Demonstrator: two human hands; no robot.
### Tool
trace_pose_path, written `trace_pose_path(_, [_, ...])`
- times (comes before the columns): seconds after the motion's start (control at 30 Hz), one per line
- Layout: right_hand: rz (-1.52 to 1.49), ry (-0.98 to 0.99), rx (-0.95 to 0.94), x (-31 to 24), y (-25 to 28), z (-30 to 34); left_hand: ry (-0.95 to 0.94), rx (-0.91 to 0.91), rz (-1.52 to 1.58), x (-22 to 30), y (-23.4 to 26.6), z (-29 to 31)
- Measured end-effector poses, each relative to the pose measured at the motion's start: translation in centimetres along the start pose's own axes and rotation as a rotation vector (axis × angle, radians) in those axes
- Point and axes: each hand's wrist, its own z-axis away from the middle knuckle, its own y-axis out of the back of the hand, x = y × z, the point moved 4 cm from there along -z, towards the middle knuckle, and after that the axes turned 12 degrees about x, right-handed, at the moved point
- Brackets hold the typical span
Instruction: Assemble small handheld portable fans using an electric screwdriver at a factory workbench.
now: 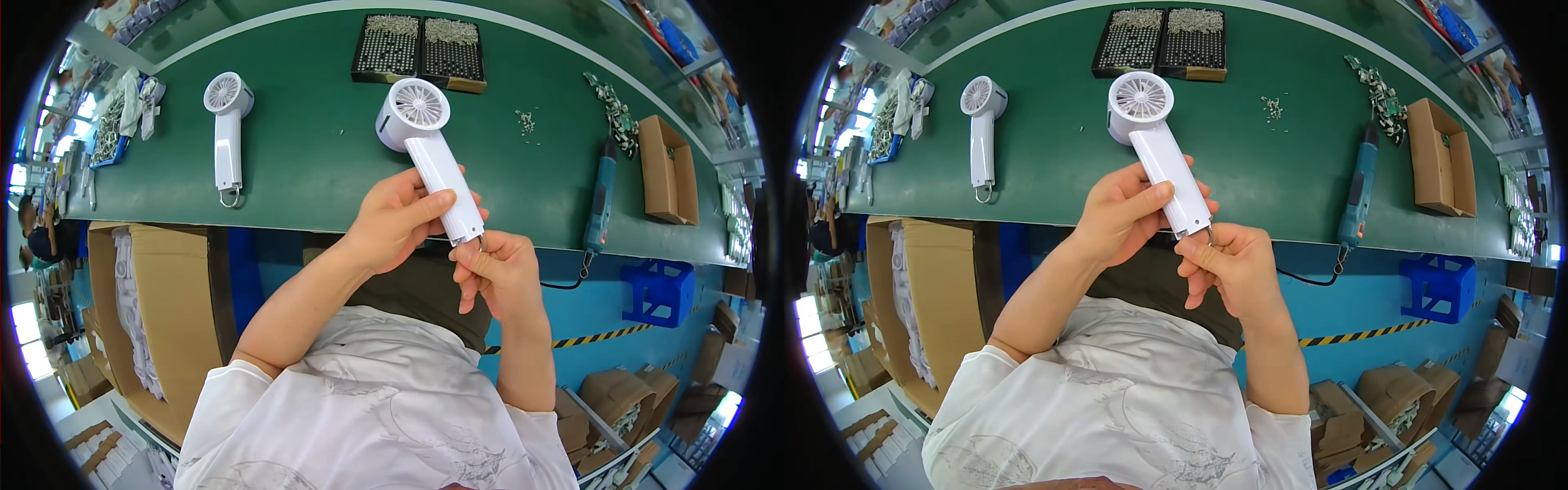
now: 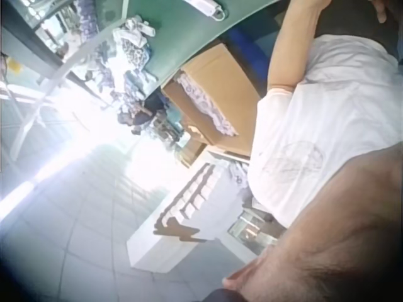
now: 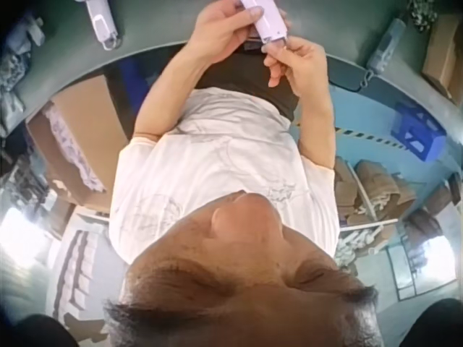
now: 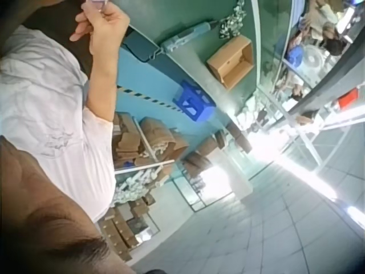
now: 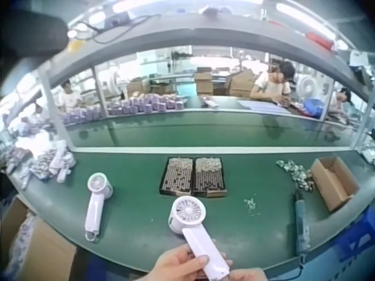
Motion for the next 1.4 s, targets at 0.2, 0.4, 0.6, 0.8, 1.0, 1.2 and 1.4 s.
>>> trace_pose_path(0.2, [-0.006, -0.016, 0.036, 0.0, 0.8, -0.7, 0.041, 0.07, -0.082, -0.3, 0.0, -0.5])
trace_pose_path(0.4, [0.035, -0.009, 0.08, 0.0, 0.7, -0.5, 0.023, 0.064, -0.106, -0.4, 0.1, -0.6])
trace_pose_path(0.6, [0.147, 0.08, 0.142, -1.0, 0.3, 0.1, 0.002, 0.045, -0.143, -0.2, -0.2, -0.7])
trace_pose_path(0.8, [0.106, 0.007, 0.026, -1.6, -0.4, -0.2, 0.009, 0.079, -0.109, -0.3, 0.2, -1.0])
trace_pose_path(1.0, [0.007, -0.025, -0.045, -1.8, -0.7, -0.1, -0.014, 0.086, -0.019, -0.1, 0.1, -0.9])
trace_pose_path(1.2, [0.61, 0.452, 0.389, -3.4, -1.4, 1.6, 0.03, 0.121, 0.056, -0.2, -0.1, -1.1])
trace_pose_path(1.4, [0.695, 0.747, 0.375, -3.1, -2.6, 1.9, 0.01, 0.13, -0.007, -0.6, -0.7, -1.8])
